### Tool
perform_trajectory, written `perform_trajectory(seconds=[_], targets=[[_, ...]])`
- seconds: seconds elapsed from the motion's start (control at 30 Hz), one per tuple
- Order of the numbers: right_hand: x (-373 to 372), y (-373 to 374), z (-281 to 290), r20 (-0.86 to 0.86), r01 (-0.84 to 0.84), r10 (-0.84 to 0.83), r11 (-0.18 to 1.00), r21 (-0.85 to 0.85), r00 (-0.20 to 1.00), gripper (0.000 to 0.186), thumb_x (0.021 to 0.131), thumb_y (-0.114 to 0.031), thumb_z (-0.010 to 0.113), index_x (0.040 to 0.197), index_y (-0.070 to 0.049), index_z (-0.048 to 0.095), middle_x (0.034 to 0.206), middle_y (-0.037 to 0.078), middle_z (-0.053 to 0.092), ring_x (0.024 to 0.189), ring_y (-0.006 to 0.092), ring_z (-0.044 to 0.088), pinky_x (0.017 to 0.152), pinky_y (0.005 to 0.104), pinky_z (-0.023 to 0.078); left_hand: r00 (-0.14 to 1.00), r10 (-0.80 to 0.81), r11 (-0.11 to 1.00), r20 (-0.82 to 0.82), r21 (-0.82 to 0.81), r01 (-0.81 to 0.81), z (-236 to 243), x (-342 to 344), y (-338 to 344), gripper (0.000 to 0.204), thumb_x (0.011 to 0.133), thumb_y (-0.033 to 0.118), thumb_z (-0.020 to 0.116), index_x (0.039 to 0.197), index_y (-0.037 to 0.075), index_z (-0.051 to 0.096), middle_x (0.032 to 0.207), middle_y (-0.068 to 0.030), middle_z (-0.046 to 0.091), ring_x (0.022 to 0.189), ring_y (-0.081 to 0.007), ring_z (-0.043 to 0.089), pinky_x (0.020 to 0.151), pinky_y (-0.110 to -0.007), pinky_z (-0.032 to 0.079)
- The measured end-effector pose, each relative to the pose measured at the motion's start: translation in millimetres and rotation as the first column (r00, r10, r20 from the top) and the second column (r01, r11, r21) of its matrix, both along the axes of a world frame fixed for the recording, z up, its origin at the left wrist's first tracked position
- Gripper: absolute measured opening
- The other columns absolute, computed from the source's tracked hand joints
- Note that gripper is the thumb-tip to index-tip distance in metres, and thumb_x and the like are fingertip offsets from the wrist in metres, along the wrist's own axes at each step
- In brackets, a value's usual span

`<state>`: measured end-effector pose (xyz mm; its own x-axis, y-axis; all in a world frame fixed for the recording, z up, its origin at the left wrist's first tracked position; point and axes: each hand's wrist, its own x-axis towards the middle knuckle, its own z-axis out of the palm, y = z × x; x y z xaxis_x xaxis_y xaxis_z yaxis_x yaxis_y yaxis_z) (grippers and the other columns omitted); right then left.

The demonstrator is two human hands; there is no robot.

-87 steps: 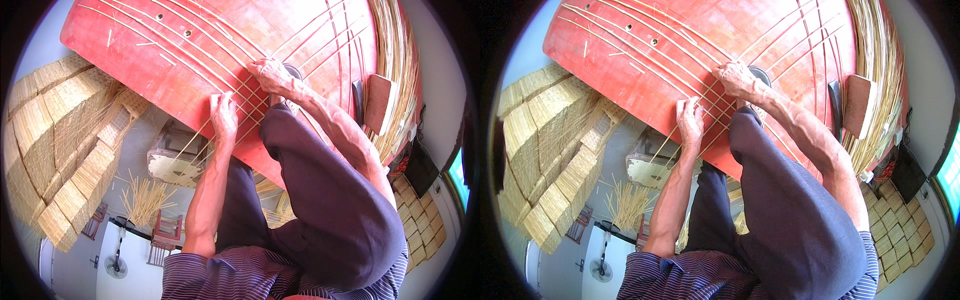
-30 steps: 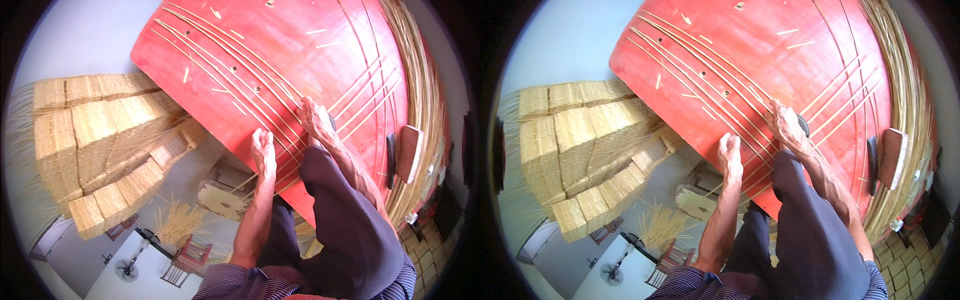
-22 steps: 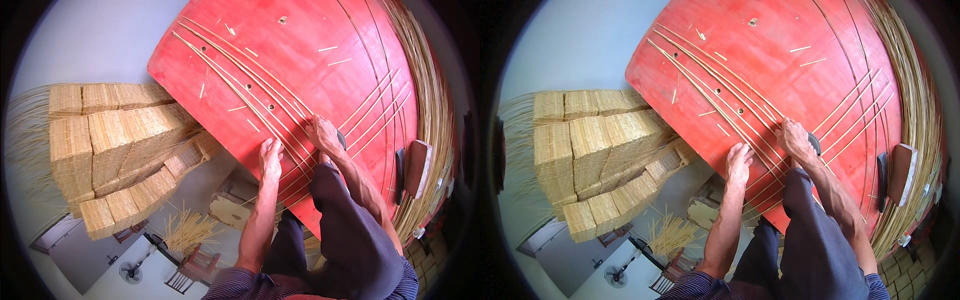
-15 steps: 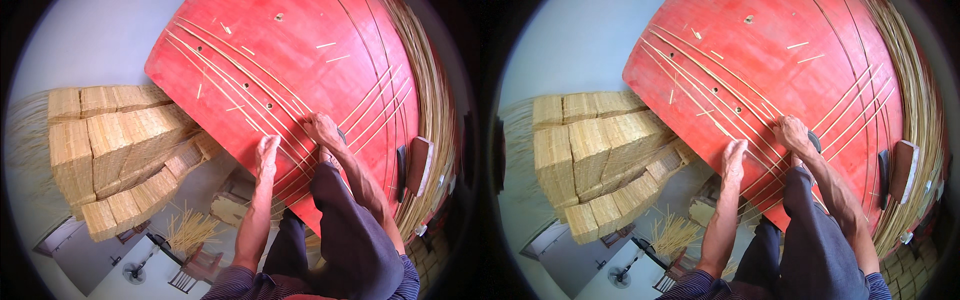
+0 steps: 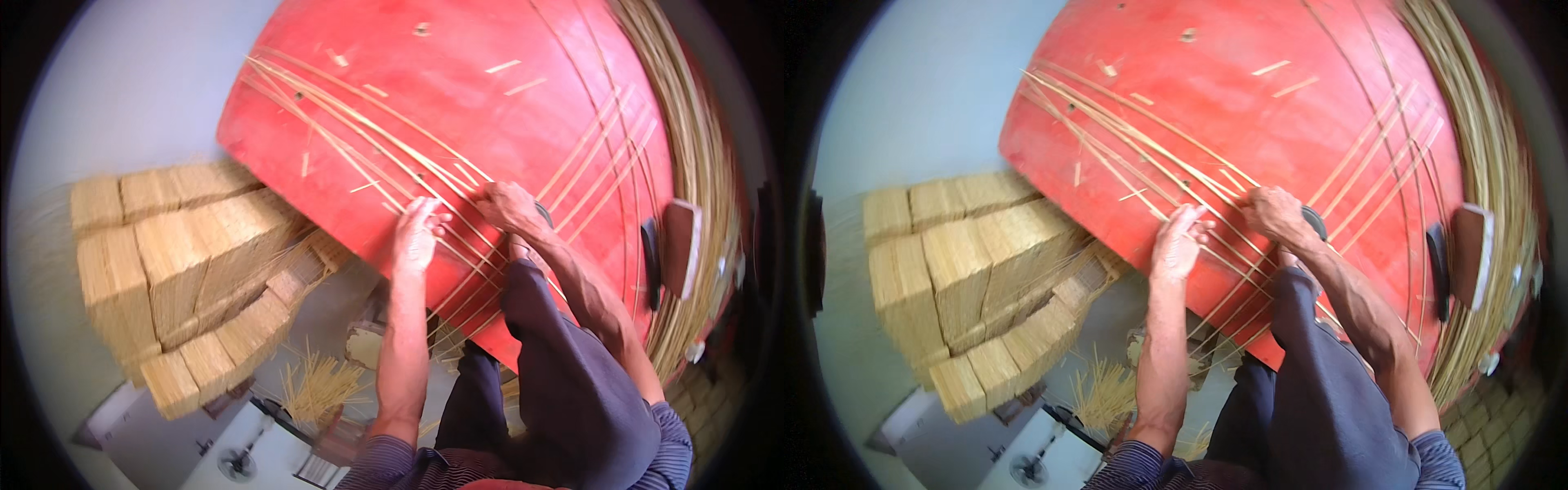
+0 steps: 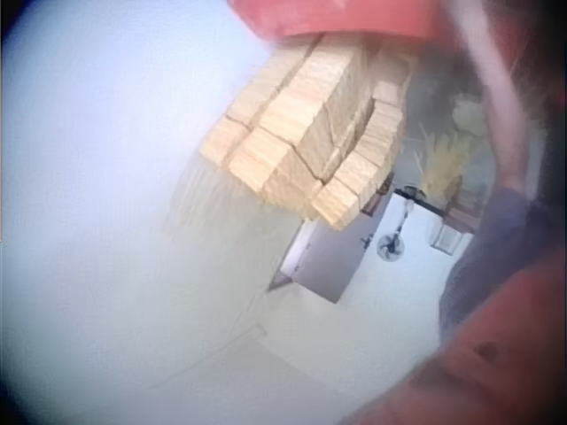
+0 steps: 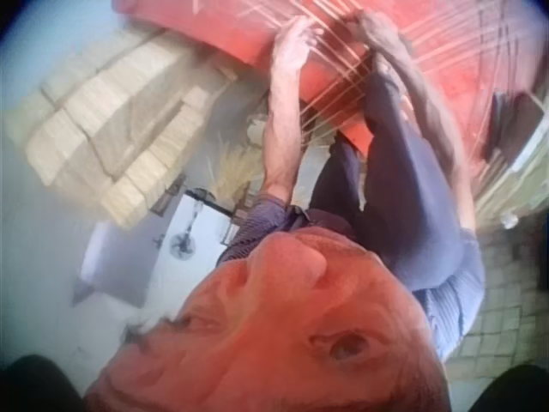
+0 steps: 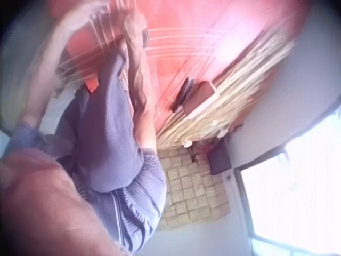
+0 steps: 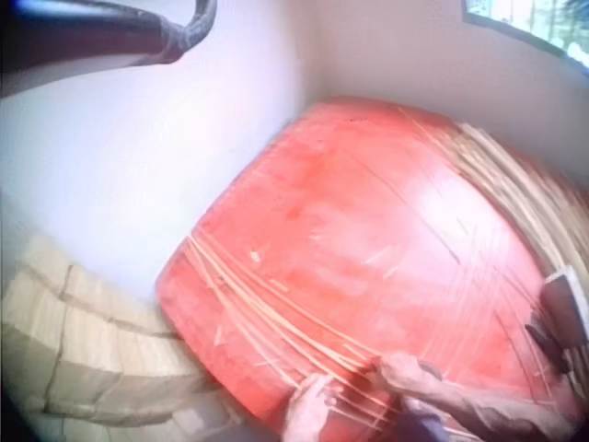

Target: The person weaves thin bamboo strips by hand on a large red curved surface. They repeatedly interlace horizontal and vertical strips to form a grid pattern, using their hands to pull and align the material.

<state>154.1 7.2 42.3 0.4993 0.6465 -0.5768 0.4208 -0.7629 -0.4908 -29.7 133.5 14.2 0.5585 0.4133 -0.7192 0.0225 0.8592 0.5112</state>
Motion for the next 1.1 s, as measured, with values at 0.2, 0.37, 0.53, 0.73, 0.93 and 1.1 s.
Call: perform_trajectory(seconds=[0.2,0.37,0.53,0.73,0.93,1.1], targets=[[-21.3,-8.2,-43.2,0.081,-0.020,0.008,0.990,0.140,0.997,0.023,0.083,-0.031,0.062,0.087,-0.012,0.075,0.085,0.017,0.071,0.080,0.0351,0.069,0.070,0.0488,0.053,0.999,-0.038,0.995,0.024,-0.087,0.040,11.2,-13.9,3.7,0.052,0.097,0.031,0.064,0.140,0.006,0.049,0.118,-0.0099,0.062,0.088,-0.0180,0.059,0.068,-0.029,0.046],[-31.4,-10.8,-43.2,0.322,-0.004,-0.065,0.978,0.209,0.944,0.021,0.081,-0.028,0.062,0.081,-0.009,0.073,0.076,0.017,0.068,0.073,0.0342,0.066,0.062,0.0508,0.049,0.967,-0.206,0.975,0.148,-0.049,0.215,-7.4,-9.4,19.8,0.053,0.097,0.032,0.063,0.140,0.004,0.048,0.117,-0.0081,0.062,0.086,-0.0156,0.057,0.070,-0.029,0.046],[-54.6,-21.7,-48.8,0.419,0.081,-0.187,0.963,0.258,0.888,0.020,0.075,-0.024,0.063,0.077,-0.006,0.072,0.073,0.017,0.067,0.072,0.0309,0.062,0.059,0.0486,0.041,0.947,-0.183,0.957,-0.265,0.170,0.233,-5.1,-10.5,16.3,0.067,0.094,0.028,0.071,0.139,-0.011,0.039,0.130,-0.0299,0.054,0.124,-0.0402,0.054,0.107,-0.051,0.044],[-54.7,-17.9,-44.9,0.405,0.033,-0.143,0.963,0.267,0.903,0.021,0.077,-0.024,0.062,0.077,-0.004,0.071,0.073,0.018,0.067,0.072,0.0313,0.061,0.066,0.0490,0.040,0.971,-0.203,0.979,-0.125,0.003,0.204,6.8,-10.8,25.7,0.074,0.095,0.039,0.067,0.140,-0.010,0.035,0.139,-0.0271,0.050,0.121,-0.0328,0.056,0.092,-0.040,0.049],[-64.5,-8.7,-63.8,0.515,0.028,-0.192,0.950,0.310,0.835,0.019,0.076,-0.024,0.061,0.076,-0.006,0.067,0.071,0.015,0.064,0.071,0.0308,0.059,0.062,0.0505,0.043,0.985,-0.168,0.984,-0.047,-0.064,0.165,7.2,-10.2,23.4,0.073,0.098,0.043,0.060,0.144,-0.007,0.034,0.144,-0.0228,0.048,0.108,-0.0256,0.059,0.076,-0.030,0.048],[-62.5,-12.4,-60.9,0.468,0.026,-0.200,0.935,0.353,0.861,0.023,0.075,-0.023,0.061,0.082,-0.004,0.071,0.074,0.017,0.066,0.073,0.0322,0.060,0.063,0.0508,0.040,0.980,-0.187,0.980,0.061,-0.058,0.190,-5.0,-15.7,19.3,0.065,0.098,0.043,0.059,0.144,0.001,0.040,0.131,-0.0140,0.058,0.095,-0.0194,0.057,0.072,-0.030,0.044]])
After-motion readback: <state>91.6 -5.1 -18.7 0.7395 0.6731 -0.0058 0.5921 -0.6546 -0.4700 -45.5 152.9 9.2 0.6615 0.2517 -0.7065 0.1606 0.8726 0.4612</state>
